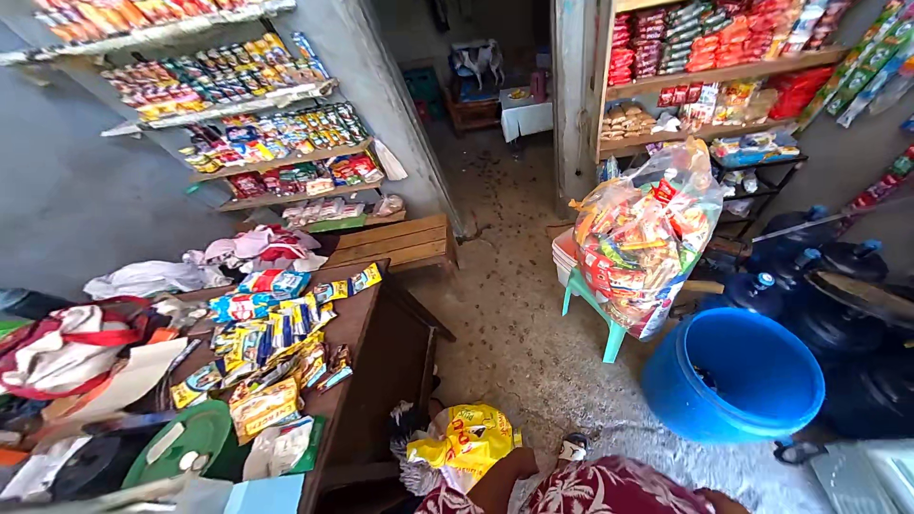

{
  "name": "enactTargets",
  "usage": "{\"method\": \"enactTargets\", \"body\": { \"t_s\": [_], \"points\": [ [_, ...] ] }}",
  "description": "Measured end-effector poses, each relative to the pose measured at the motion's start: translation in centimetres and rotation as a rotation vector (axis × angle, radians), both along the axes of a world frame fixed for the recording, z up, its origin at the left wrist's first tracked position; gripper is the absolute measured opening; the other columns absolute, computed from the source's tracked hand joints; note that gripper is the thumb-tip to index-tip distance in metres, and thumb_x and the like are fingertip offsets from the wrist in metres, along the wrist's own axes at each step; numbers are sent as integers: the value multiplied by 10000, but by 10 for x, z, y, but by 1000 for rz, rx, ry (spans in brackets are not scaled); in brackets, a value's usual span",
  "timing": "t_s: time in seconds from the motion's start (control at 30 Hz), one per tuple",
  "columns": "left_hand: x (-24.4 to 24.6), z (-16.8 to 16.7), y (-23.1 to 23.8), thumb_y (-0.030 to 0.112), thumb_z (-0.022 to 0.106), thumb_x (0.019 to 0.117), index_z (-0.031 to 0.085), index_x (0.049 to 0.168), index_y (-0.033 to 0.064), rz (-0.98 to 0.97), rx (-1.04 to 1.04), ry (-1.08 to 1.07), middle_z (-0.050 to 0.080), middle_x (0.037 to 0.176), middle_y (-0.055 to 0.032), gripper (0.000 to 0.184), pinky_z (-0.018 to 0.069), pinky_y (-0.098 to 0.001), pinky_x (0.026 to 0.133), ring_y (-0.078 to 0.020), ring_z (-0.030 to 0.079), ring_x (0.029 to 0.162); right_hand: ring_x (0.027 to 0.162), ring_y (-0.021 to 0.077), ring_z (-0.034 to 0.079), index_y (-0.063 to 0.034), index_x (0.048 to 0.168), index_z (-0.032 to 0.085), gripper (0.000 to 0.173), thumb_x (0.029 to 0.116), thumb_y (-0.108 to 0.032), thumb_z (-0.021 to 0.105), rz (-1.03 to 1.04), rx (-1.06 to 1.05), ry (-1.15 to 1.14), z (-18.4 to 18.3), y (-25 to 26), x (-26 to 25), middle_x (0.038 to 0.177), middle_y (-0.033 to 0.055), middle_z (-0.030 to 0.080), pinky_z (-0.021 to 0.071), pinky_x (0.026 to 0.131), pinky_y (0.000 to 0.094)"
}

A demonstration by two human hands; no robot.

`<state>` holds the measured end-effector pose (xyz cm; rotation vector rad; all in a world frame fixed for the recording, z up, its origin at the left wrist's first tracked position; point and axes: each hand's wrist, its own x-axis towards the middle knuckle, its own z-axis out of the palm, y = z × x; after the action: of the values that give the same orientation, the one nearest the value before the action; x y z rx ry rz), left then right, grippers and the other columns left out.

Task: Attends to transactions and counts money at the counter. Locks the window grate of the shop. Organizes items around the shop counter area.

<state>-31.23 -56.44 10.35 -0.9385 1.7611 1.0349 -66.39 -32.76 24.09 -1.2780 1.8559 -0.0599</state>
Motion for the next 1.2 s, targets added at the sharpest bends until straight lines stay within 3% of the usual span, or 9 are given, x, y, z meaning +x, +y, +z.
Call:
{"method": "enactTargets", "body": {
  "t_s": [0.13, 0.2, 0.33, 0.47, 0.6, 0.8, 0.9, 1.03, 1.2],
  "points": [
    [1, -4, 2, 176, 481, 1084, 565, 1373, -77, 45, -48, 88, 558, 1417, -289, 394, 347, -587, 1156, -432, 498, 1367, 1250, 496, 586, -4, 1377, 615, 456, 991, -238, 681, -110, 68, 20, -15, -10, 9, 1360, 299, 605, 439, 1034, 693],
    [19, -52, 2, 159, 491, 1071, 558, 1400, -45, 26, 23, 187, 559, 1430, -271, 392, 384, -572, 1149, -418, 514, 1362, 1297, 478, 555, -21, 1414, 581, 453, 1026, -251, 625, -110, 171, -55, 9, -19, 15, 1418, 282, 565, 429, 1040, 690],
    [26, -78, 8, 220, 457, 1100, 576, 1382, -23, 429, 125, 210, 594, 1387, -249, 391, 413, -515, 1130, -366, 555, 1315, 1222, 505, 595, -52, 1335, 648, 348, 1009, -170, 616, -139, 79, -78, -32, -14, 26, 1336, 280, 619, 459, 961, 731],
    [4, -44, -21, 218, 530, 1058, 578, 1384, -26, 109, 72, 114, 587, 1385, -282, 410, 409, -589, 1123, -420, 551, 1318, 1250, 463, 599, -51, 1340, 651, 335, 1030, -158, 583, -108, 91, -65, -41, -29, 25, 1347, 265, 626, 465, 1019, 672],
    [-24, -12, -65, 239, 476, 1083, 586, 1329, -102, -87, 22, 114, 564, 1393, -318, 434, 361, -621, 1139, -452, 507, 1354, 1278, 431, 592, -79, 1378, 632, 379, 1032, -228, 597, -72, 181, -37, -32, -56, 16, 1403, 229, 604, 462, 1042, 638],
    [-52, -1, -109, 221, 463, 1087, 548, 1389, -72, 82, 11, 130, 557, 1410, -300, 430, 363, -580, 1152, -422, 514, 1358, 1275, 444, 586, -84, 1388, 617, 353, 1046, -143, 552, -21, 202, 1, -42, -100, 10, 1401, 235, 597, 468, 1016, 657],
    [-55, -8, -115, 211, 485, 1076, 573, 1355, -84, 36, 14, 167, 574, 1383, -306, 416, 382, -562, 1146, -419, 529, 1341, 1169, 459, 643, -77, 1302, 676, 346, 966, -158, 670, -58, 94, 27, -58, -105, 9, 1300, 242, 653, 513, 916, 681],
    [-38, -48, -129, 195, 503, 1067, 607, 1308, -113, -53, 31, 268, 581, 1363, -328, 405, 346, -549, 1174, -444, 517, 1345, 1307, 429, 564, -76, 1404, 594, 385, 1043, -209, 582, -35, 280, -33, -12, -150, 4, 1433, 227, 571, 455, 1040, 642],
    [-20, -46, -156, 249, 507, 1072, 584, 1350, -82, 61, 61, 128, 580, 1388, -295, 439, 371, -548, 1161, -406, 530, 1347, 1292, 419, 578, -80, 1380, 614, 347, 1067, -198, 522, -30, 274, -27, -16, -182, 1, 1424, 211, 583, 463, 1028, 640]
  ]
}}
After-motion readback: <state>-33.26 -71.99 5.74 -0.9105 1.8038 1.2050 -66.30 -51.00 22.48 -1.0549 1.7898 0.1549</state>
